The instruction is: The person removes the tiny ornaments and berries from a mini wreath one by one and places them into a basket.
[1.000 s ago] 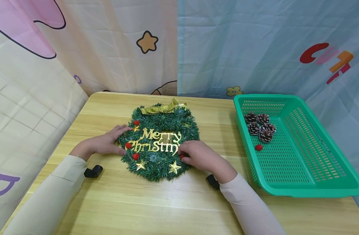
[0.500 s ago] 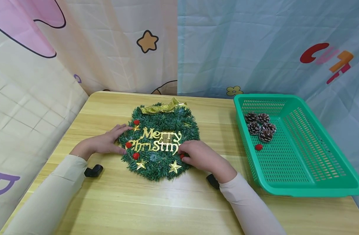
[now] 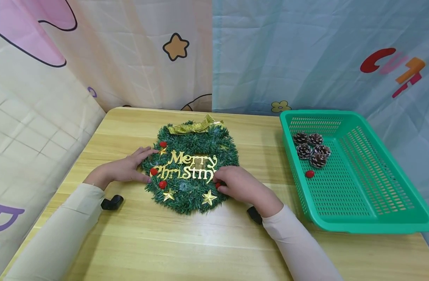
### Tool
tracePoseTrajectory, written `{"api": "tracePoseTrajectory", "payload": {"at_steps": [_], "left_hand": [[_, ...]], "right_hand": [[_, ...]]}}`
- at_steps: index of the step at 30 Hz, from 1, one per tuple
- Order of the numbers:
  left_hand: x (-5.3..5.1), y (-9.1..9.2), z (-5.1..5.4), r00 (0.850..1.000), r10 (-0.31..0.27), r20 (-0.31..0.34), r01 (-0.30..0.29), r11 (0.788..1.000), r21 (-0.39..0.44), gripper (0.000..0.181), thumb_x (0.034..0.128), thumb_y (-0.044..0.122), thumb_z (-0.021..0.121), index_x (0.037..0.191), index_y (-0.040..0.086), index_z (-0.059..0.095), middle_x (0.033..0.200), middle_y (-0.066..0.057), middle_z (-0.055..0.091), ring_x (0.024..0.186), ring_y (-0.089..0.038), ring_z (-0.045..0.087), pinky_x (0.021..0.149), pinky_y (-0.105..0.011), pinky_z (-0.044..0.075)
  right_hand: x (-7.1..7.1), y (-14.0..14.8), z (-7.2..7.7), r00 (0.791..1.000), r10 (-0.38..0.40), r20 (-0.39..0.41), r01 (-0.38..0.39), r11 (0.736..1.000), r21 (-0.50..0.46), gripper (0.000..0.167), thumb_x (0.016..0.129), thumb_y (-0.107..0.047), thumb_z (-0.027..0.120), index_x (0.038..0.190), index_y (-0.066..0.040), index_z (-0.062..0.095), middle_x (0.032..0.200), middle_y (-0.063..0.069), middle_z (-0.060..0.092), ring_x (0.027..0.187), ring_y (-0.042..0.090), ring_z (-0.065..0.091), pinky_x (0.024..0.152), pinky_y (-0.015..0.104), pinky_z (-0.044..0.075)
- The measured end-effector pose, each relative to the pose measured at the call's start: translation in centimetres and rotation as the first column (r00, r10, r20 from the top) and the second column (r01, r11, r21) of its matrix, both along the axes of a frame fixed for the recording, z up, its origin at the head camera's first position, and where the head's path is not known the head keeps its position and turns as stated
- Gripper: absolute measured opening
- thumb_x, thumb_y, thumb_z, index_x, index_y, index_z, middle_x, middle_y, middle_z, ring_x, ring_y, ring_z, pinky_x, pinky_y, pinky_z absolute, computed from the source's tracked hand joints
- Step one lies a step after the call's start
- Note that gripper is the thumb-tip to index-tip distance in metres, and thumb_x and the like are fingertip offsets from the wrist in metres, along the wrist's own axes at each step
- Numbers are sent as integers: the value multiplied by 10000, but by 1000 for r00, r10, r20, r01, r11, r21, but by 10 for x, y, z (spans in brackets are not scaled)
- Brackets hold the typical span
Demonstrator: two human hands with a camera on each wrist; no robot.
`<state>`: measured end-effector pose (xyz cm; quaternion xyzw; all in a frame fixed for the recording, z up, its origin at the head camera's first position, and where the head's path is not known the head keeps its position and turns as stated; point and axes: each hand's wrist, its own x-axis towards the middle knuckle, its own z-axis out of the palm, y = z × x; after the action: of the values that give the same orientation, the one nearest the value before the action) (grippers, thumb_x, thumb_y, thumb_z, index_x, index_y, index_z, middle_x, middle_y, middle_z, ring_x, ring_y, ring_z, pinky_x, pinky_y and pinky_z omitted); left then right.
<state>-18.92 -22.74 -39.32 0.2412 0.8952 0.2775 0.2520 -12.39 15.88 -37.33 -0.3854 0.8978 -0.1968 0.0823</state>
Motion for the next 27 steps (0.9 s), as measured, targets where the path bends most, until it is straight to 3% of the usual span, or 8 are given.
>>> {"api": "tracePoseTrajectory", "payload": {"at_steps": [14, 27], "left_hand": [[0, 0, 1, 1000, 7, 6, -7, 1000, -5, 967, 823, 411, 802, 1577, 225, 225, 1639, -207, -22, 1472, -462, -71, 1062, -762, 7], [1, 0, 2, 1000, 2, -2, -2, 1000, -13, 963, 826, 411, 801, 1576, 222, 227, 1638, -210, -14, 1474, -459, -65, 1062, -764, 23]], "right_hand": [[-1, 0, -2, 999, 30, -44, -30, 1000, -2, 110, 905, -76, 726, 881, -148, 646, 845, -71, 539, 751, 97, 482, 679, 302, 438], [-1, 0, -2, 999, 3, -36, -3, 1000, 2, 90, 915, -98, 722, 891, -152, 654, 849, -87, 539, 747, 95, 491, 686, 306, 448]]}}
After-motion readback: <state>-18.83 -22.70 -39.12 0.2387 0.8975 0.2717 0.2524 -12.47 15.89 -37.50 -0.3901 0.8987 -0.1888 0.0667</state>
